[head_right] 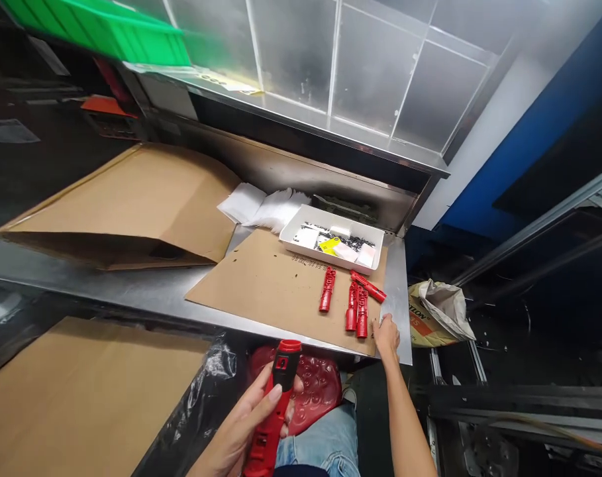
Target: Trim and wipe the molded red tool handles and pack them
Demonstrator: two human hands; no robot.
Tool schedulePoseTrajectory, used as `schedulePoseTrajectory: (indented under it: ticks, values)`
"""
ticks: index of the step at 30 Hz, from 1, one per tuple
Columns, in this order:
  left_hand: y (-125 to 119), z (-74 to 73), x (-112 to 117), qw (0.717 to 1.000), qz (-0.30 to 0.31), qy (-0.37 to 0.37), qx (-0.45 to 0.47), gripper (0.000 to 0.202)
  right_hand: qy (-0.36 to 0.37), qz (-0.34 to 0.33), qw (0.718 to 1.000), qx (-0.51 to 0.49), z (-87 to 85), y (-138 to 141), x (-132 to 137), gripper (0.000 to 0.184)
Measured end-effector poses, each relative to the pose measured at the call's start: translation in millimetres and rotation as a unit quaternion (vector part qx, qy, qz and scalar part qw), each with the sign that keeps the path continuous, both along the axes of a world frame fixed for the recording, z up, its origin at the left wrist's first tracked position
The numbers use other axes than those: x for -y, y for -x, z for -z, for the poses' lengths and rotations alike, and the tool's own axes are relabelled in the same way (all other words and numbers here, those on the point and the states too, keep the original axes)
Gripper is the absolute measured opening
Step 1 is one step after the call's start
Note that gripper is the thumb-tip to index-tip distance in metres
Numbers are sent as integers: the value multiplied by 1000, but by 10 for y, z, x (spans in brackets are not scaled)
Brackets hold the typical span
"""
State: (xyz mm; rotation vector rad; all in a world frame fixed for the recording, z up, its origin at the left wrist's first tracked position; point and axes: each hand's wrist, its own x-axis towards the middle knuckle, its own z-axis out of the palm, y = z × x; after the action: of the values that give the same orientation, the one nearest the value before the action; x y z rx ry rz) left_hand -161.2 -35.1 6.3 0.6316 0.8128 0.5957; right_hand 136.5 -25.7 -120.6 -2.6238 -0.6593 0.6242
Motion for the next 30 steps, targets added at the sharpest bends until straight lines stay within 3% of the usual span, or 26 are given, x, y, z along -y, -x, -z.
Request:
schedulePoseTrajectory:
  ticks: [4, 8, 11, 14, 17, 30]
  values:
    - [5, 34, 20, 998, 46, -33, -18, 69, -27, -55, 998, 4, -244, 59, 5, 30]
    - [51, 118, -39, 992, 95, -72, -40, 80, -140, -161, 976, -34, -874, 272, 171, 26]
    - [69, 133, -102, 983, 151, -101, -35, 81, -226, -305, 920, -93, -1411, 588, 325, 21]
    - [74, 104, -137, 971, 200, -125, -35, 71, -251, -439, 854, -119, -1743, 873, 402, 19]
    - [91, 92, -132, 966, 216, -133, -45, 65, -236, -457, 851, -106, -1820, 1001, 405, 12]
    - [137, 89, -35, 952, 256, -149, -82, 63, -167, -496, 841, -139, -1746, 1075, 402, 8]
